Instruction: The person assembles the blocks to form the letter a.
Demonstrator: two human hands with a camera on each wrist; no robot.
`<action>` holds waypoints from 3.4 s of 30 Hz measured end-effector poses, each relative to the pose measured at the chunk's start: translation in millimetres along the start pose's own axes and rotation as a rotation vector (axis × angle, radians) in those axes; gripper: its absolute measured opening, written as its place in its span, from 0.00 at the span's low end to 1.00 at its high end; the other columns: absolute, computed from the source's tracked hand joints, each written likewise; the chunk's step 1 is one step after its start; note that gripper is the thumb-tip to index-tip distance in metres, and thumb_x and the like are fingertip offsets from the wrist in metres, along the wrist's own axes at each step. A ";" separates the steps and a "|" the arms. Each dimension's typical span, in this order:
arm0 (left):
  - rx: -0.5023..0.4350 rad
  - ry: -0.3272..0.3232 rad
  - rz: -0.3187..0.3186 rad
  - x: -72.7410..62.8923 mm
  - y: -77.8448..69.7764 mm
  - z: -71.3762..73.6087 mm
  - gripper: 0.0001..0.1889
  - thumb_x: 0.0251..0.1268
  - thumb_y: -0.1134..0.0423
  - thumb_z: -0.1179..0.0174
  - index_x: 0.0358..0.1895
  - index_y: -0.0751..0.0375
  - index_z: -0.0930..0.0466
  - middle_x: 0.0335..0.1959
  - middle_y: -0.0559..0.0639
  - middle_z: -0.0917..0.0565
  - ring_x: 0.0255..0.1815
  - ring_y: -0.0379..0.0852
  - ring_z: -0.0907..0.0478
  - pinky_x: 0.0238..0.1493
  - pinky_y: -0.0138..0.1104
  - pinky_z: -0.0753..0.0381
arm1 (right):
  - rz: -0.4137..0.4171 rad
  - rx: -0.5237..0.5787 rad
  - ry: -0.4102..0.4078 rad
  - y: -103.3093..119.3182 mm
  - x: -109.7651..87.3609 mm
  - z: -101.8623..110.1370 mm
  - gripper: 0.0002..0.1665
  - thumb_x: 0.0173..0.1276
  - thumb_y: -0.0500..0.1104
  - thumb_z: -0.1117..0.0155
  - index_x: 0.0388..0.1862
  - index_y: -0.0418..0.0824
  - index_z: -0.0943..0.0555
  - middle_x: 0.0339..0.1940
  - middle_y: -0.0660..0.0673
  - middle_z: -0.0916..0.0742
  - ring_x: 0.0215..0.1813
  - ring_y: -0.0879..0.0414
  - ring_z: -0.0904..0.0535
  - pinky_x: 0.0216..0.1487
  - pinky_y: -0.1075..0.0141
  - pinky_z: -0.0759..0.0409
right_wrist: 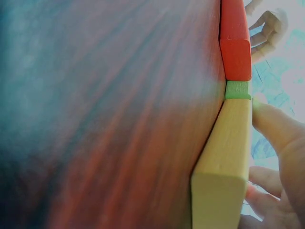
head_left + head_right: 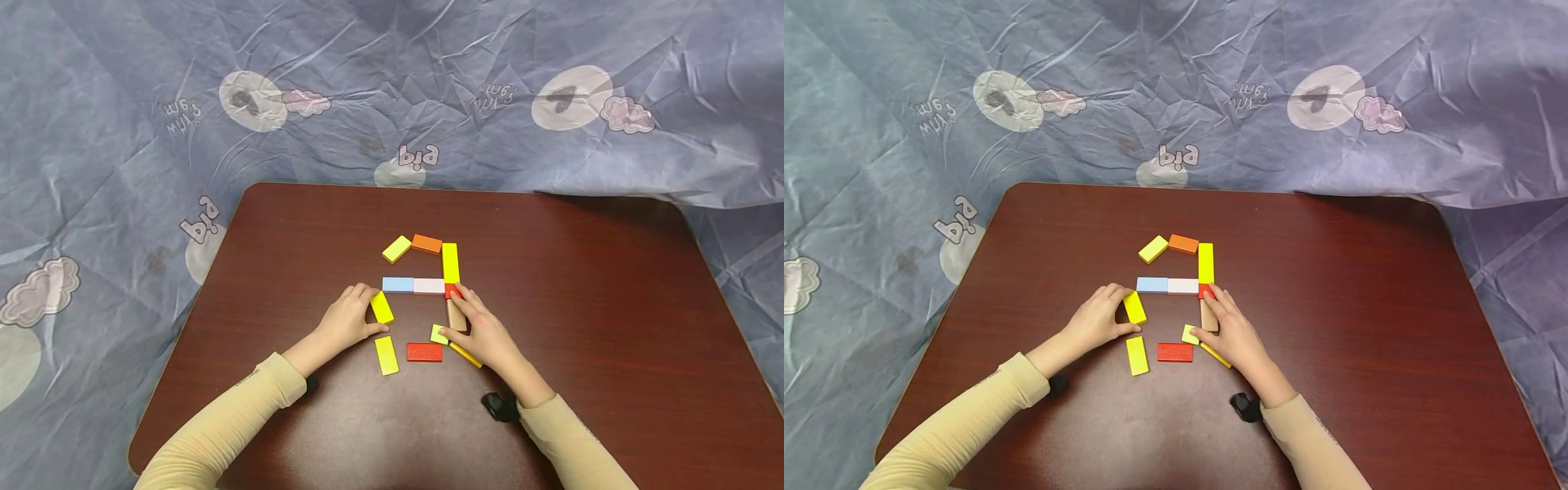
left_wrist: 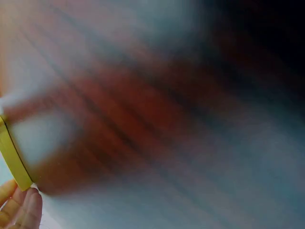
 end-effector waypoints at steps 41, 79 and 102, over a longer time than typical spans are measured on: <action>-0.104 0.061 -0.039 3.3 19.9 3.6 0.38 0.48 0.54 0.23 0.65 0.62 0.25 0.59 0.54 0.20 0.60 0.53 0.24 0.63 0.44 0.24 | 0.001 -0.004 -0.003 0.6 -0.5 -0.7 0.50 0.60 0.55 0.26 0.75 0.37 0.35 0.80 0.42 0.38 0.78 0.36 0.44 0.67 0.40 0.32; 0.109 -0.048 -0.639 -28.2 -24.7 4.6 0.12 0.56 0.56 0.28 0.45 0.48 0.10 0.48 0.38 0.12 0.39 0.38 0.23 0.40 0.27 0.26 | -0.014 -0.014 0.002 1.9 -0.8 0.7 0.50 0.60 0.56 0.26 0.75 0.37 0.35 0.80 0.41 0.38 0.78 0.37 0.43 0.67 0.40 0.31; 0.144 -0.161 -0.605 -28.7 -28.6 1.9 0.10 0.57 0.59 0.29 0.43 0.53 0.09 0.44 0.40 0.10 0.37 0.37 0.21 0.40 0.26 0.22 | -0.005 -0.021 0.005 2.0 -0.1 1.1 0.50 0.60 0.56 0.26 0.75 0.37 0.36 0.80 0.41 0.38 0.78 0.37 0.43 0.66 0.40 0.30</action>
Point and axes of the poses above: each hand's wrist, its own x-axis towards the middle knuckle, its own z-axis out of the back of the hand, y = z × x, the point moved 5 cm from there along x, towards the middle knuckle
